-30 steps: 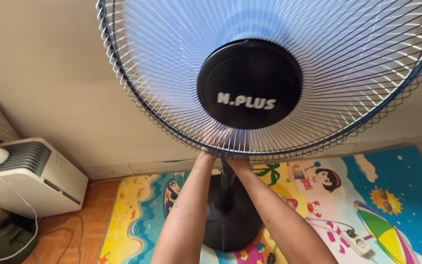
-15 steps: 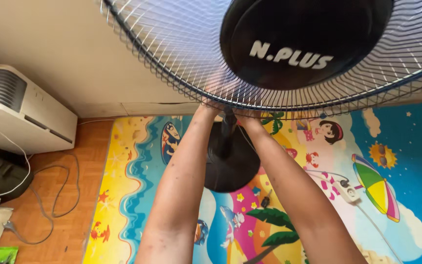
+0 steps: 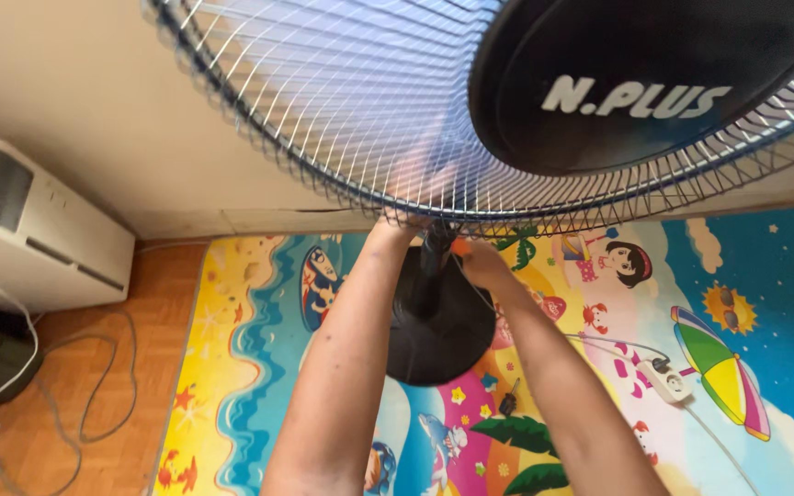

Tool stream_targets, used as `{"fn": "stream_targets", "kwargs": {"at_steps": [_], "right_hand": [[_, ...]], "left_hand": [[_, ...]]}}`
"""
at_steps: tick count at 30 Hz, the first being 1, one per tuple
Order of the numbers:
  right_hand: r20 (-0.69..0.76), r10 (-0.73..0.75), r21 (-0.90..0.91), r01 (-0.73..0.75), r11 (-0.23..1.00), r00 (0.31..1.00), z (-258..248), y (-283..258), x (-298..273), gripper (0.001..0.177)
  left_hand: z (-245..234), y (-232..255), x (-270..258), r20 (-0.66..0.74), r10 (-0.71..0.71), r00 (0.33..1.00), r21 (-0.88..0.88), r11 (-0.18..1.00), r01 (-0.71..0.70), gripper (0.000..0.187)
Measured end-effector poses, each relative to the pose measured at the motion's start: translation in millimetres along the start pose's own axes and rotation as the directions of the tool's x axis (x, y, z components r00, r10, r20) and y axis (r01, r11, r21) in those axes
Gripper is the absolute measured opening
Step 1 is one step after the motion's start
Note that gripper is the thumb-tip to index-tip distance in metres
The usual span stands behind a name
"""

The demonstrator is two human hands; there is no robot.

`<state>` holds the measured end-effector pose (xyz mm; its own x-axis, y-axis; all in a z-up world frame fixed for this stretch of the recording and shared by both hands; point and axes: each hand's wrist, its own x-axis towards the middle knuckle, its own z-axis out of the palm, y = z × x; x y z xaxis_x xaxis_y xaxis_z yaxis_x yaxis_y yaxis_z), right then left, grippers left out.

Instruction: The person reassembles a standing electric fan by hand. They attach the front wire cage to the fan head, secure it, and then plug in the power cord to test the fan's operation.

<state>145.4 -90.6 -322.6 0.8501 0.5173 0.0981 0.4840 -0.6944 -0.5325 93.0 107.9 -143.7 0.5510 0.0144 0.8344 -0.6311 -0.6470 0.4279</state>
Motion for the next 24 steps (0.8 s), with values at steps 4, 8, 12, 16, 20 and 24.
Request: {"fn": "stream_targets", "kwargs": {"at_steps": [4, 8, 12, 16, 20, 24], "right_hand": [[-0.068, -0.078, 0.003, 0.078, 0.997, 0.995, 39.0, 20.9, 8.4, 0.040], [0.025, -0.019, 0.012, 0.019, 1.000, 0.999, 53.5, 25.1, 18.8, 0.026], [-0.122, -0.098, 0.129, 0.114, 0.985, 0.988, 56.8, 25.2, 9.6, 0.025], [-0.242, 0.014, -0.080, -0.035, 0.996, 0.970, 49.7, 27.3, 2.7, 0.024], [-0.256, -0.144, -0.197, 0.094, 0.976, 0.956, 31.2, 24.9, -19.7, 0.022], [-0.142, 0.196, 0.497, -0.101, 0.862, 0.970, -48.2, 22.6, -49.4, 0.035]], "left_hand": [[-13.9, 13.2, -1.7, 0.130, -0.345, 0.929, -0.358, 0.858, 0.369, 0.067], [-13.3, 7.0, 0.2, 0.150, -0.485, 0.861, -0.157, 0.849, 0.505, 0.047], [-0.7, -5.2, -6.0, 0.184, -0.636, 0.749, -0.062, 0.753, 0.655, 0.032], [-1.3, -14.3, -12.3, 0.162, -0.600, 0.784, -0.044, 0.789, 0.613, 0.036], [-10.6, -10.0, -25.1, 0.155, -0.530, 0.834, -0.020, 0.842, 0.539, 0.034], [-25.5, -0.3, -44.6, 0.181, -0.379, 0.907, 0.067, 0.925, 0.374, 0.033]]}}
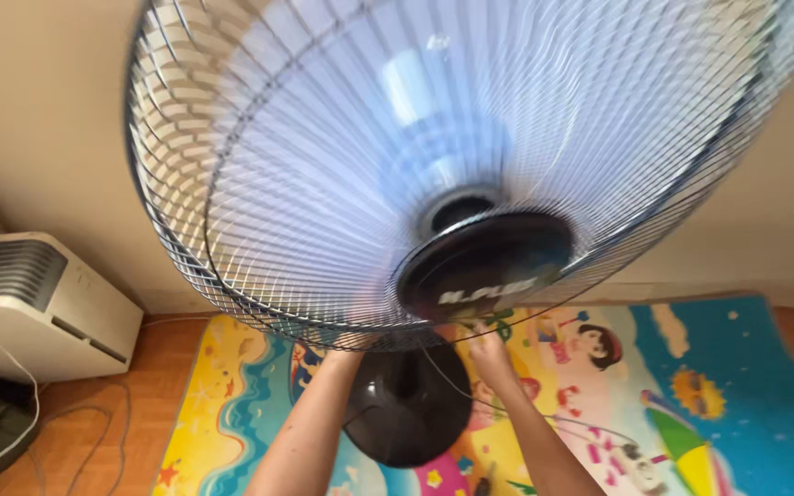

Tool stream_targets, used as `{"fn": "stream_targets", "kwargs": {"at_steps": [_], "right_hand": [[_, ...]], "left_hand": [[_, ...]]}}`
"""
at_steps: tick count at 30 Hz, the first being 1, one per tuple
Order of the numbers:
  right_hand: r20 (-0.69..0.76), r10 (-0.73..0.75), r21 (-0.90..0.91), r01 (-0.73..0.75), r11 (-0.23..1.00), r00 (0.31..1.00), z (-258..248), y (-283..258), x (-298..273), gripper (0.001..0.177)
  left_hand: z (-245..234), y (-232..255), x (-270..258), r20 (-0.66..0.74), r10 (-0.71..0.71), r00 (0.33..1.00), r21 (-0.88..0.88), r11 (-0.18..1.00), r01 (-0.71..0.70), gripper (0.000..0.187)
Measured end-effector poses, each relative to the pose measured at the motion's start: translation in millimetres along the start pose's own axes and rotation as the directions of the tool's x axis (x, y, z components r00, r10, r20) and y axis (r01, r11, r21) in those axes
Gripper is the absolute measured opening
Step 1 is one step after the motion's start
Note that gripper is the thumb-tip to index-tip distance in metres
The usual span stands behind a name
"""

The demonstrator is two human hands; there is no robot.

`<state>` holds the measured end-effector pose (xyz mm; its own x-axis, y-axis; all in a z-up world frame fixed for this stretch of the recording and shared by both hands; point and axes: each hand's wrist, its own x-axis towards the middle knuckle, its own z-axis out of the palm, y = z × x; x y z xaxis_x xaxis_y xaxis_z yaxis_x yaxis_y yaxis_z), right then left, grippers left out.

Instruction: The person reassembles a standing electric fan by hand. They attach the front wire cage to the fan head, secure it, and then plug in the power cord to test the fan's operation.

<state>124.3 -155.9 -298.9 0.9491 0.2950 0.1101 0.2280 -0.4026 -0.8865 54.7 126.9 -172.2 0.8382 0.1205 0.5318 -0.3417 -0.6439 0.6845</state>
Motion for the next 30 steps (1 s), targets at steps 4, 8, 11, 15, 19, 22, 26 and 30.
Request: {"fn": "stream_targets", "kwargs": {"at_steps": [4, 8, 11, 15, 19, 22, 26, 30], "right_hand": [[-0.246, 0.062, 0.358, 0.031, 0.933, 0.967, -124.7, -60.6, -25.6, 0.047], [-0.405, -0.086, 0.390, 0.257, 0.884, 0.910, -228.7, -158.6, -43.2, 0.044], [-0.451, -0.184, 0.282, 0.335, 0.899, 0.873, -269.2, -239.5, -51.6, 0.047], [-0.511, -0.233, 0.231, 0.394, 0.890, 0.827, -283.3, -319.6, -60.9, 0.053], [-0.572, -0.282, 0.209, 0.469, 0.858, 0.770, -267.9, -365.0, -79.5, 0.058], [-0.602, -0.196, 0.250, 0.416, 0.874, 0.774, -264.9, -405.2, -96.5, 0.060], [-0.681, -0.075, 0.306, 0.376, 0.875, 0.728, -252.5, -434.2, -139.1, 0.060], [-0.647, -0.111, 0.174, 0.288, 0.942, 0.754, -255.7, -476.5, -134.2, 0.059]], "left_hand": [[-8.3, -6.7, -53.0, -0.144, -0.017, 0.989, 0.050, 0.998, 0.024, 0.040], [-45.9, 7.5, -108.2, -0.259, -0.452, 0.854, -0.279, 0.881, 0.382, 0.033], [-99.2, 50.0, -116.0, -0.286, -0.647, 0.707, -0.559, 0.712, 0.425, 0.035], [-188.3, 140.4, -101.6, -0.409, -0.467, 0.784, -0.575, 0.799, 0.176, 0.049], [-238.7, 228.3, -91.6, -0.419, -0.248, 0.873, -0.527, 0.850, -0.011, 0.050], [-250.1, 270.0, -74.4, -0.389, -0.174, 0.905, -0.551, 0.831, -0.077, 0.049], [-272.0, 299.0, -81.4, -0.299, -0.113, 0.948, -0.359, 0.933, -0.001, 0.049], [-289.9, 314.7, -74.7, -0.225, -0.254, 0.941, -0.378, 0.912, 0.156, 0.047]]}}
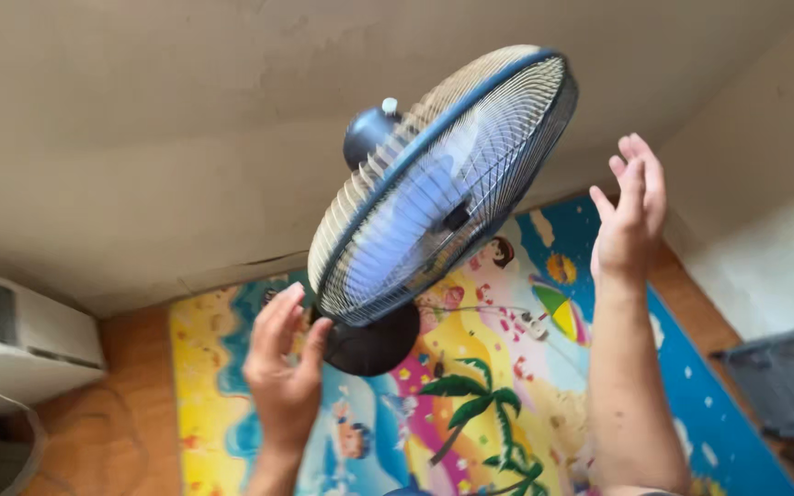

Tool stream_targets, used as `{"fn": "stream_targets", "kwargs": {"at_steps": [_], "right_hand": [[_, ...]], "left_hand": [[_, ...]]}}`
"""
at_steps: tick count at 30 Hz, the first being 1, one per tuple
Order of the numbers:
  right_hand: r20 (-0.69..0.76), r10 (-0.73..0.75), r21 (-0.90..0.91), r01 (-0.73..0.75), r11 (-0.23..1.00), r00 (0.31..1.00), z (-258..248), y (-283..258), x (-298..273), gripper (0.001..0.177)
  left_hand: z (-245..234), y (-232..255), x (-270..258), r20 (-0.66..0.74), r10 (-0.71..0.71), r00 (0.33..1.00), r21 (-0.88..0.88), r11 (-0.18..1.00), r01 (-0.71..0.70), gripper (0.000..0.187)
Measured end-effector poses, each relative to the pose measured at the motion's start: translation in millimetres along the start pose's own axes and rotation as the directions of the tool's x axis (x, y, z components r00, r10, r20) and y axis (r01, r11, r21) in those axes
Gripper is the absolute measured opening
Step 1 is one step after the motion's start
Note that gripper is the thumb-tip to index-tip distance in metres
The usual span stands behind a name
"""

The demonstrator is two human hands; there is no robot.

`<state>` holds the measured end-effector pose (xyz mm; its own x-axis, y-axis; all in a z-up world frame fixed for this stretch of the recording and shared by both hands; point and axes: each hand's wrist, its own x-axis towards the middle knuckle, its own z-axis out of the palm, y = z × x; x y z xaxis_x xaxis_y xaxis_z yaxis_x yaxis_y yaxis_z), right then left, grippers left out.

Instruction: The person reassembles a standing electric fan by hand. They attach the front wire cage to the fan head, secure it, and then plug in the power cord to test the fan's operation.

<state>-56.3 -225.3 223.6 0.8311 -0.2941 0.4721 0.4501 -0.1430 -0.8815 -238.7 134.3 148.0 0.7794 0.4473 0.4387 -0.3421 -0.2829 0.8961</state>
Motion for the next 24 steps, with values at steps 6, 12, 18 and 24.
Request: {"fn": "stream_targets", "kwargs": {"at_steps": [6, 12, 18, 24], "right_hand": [[0.228, 0.069, -0.348, 0.015, 0.937, 0.971, 25.4, -57.3, 63.4, 0.065], [0.328, 0.403, -0.464, -0.226, 0.856, 0.855, 52.1, -62.7, 103.1, 0.069], [0.339, 0.312, -0.422, -0.153, 0.894, 0.888, 49.2, -48.7, 95.1, 0.058], [0.360, 0.256, -0.489, -0.052, 0.871, 0.897, 57.4, -63.3, 82.0, 0.051]], "left_hand": [[7.7, 25.1, 11.8, 0.067, -0.051, 0.996, -0.018, 0.998, 0.053, 0.050], [23.5, 23.8, -8.5, 0.163, -0.263, 0.951, -0.004, 0.964, 0.267, 0.034], [24.7, 17.8, -22.6, 0.227, -0.245, 0.942, -0.038, 0.965, 0.260, 0.030], [3.8, 31.5, -1.2, 0.273, -0.258, 0.927, 0.046, 0.966, 0.255, 0.023]]}}
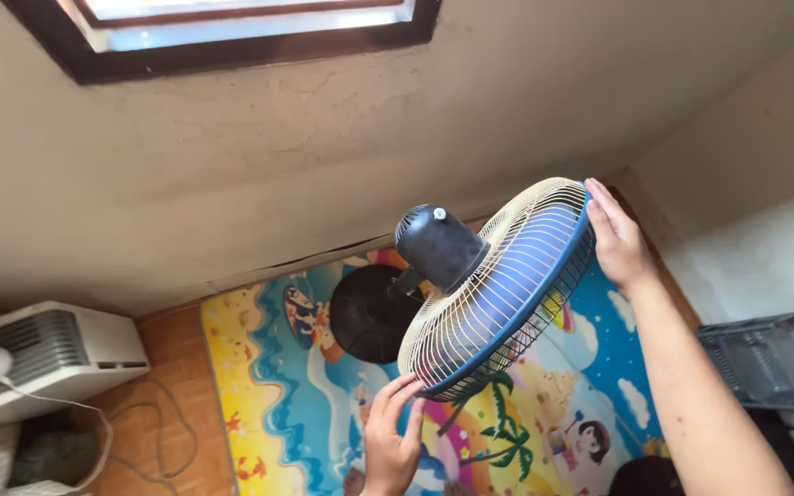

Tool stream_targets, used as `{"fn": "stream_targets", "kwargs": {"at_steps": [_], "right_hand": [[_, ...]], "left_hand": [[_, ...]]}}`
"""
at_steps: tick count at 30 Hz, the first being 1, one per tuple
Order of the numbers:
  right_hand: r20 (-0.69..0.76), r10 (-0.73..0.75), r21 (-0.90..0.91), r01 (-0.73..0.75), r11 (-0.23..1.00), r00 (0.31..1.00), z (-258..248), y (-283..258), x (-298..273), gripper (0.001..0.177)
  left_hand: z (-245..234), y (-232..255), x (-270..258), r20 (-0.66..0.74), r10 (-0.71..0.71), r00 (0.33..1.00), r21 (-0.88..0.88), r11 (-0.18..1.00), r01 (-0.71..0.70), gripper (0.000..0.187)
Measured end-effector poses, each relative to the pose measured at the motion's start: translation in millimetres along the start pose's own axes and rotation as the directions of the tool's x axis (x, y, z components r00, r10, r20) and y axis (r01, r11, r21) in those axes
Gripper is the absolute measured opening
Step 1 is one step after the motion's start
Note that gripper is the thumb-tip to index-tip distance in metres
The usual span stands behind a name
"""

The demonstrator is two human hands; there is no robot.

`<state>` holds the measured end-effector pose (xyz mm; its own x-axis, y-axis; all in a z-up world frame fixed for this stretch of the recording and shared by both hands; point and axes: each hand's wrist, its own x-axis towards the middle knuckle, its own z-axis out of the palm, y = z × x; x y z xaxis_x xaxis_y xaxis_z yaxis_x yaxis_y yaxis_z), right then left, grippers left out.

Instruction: The person reassembles a standing electric fan by hand. They attach the front wire cage to the fan head, secure it, and then plug in the power cord to test the fan's operation.

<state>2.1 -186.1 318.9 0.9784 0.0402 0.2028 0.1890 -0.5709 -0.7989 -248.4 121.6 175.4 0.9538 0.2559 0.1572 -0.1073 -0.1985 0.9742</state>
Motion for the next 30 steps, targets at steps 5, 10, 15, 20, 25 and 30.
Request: {"fn": "stream_targets", "kwargs": {"at_steps": [5, 10, 15, 20, 25, 30], "right_hand": [[-0.101, -0.229, -0.244, 0.199, 0.949, 0.968, 14.7, -67.6, -40.2, 0.044], [0.059, -0.368, -0.447, 0.354, 0.822, 0.928, 39.8, -94.8, -72.7, 0.044], [0.015, -0.383, -0.377, 0.360, 0.853, 0.924, 53.9, -92.6, -77.0, 0.044], [-0.002, -0.365, -0.363, 0.340, 0.868, 0.931, 59.0, -88.6, -85.3, 0.043], [-0.039, -0.314, -0.454, 0.263, 0.851, 0.949, 68.5, -95.1, -96.3, 0.051], [-0.124, -0.168, -0.563, 0.070, 0.824, 0.978, 89.6, -125.6, -124.9, 0.060]], "left_hand": [[-18.4, 19.2, 31.8, -0.075, -0.216, 0.973, -0.048, 0.976, 0.213, 0.029], [-29.8, 24.2, 68.6, -0.122, 0.030, 0.992, 0.084, 0.996, -0.019, 0.027], [-30.5, 37.6, 110.7, -0.025, 0.038, 0.999, 0.111, 0.993, -0.035, 0.029], [-8.4, 53.3, 179.4, 0.064, 0.073, 0.995, 0.120, 0.989, -0.080, 0.032], [10.4, 51.2, 246.4, 0.283, 0.297, 0.912, 0.145, 0.927, -0.346, 0.035], [26.9, 37.5, 276.1, 0.507, 0.385, 0.771, 0.088, 0.867, -0.491, 0.036]]}}
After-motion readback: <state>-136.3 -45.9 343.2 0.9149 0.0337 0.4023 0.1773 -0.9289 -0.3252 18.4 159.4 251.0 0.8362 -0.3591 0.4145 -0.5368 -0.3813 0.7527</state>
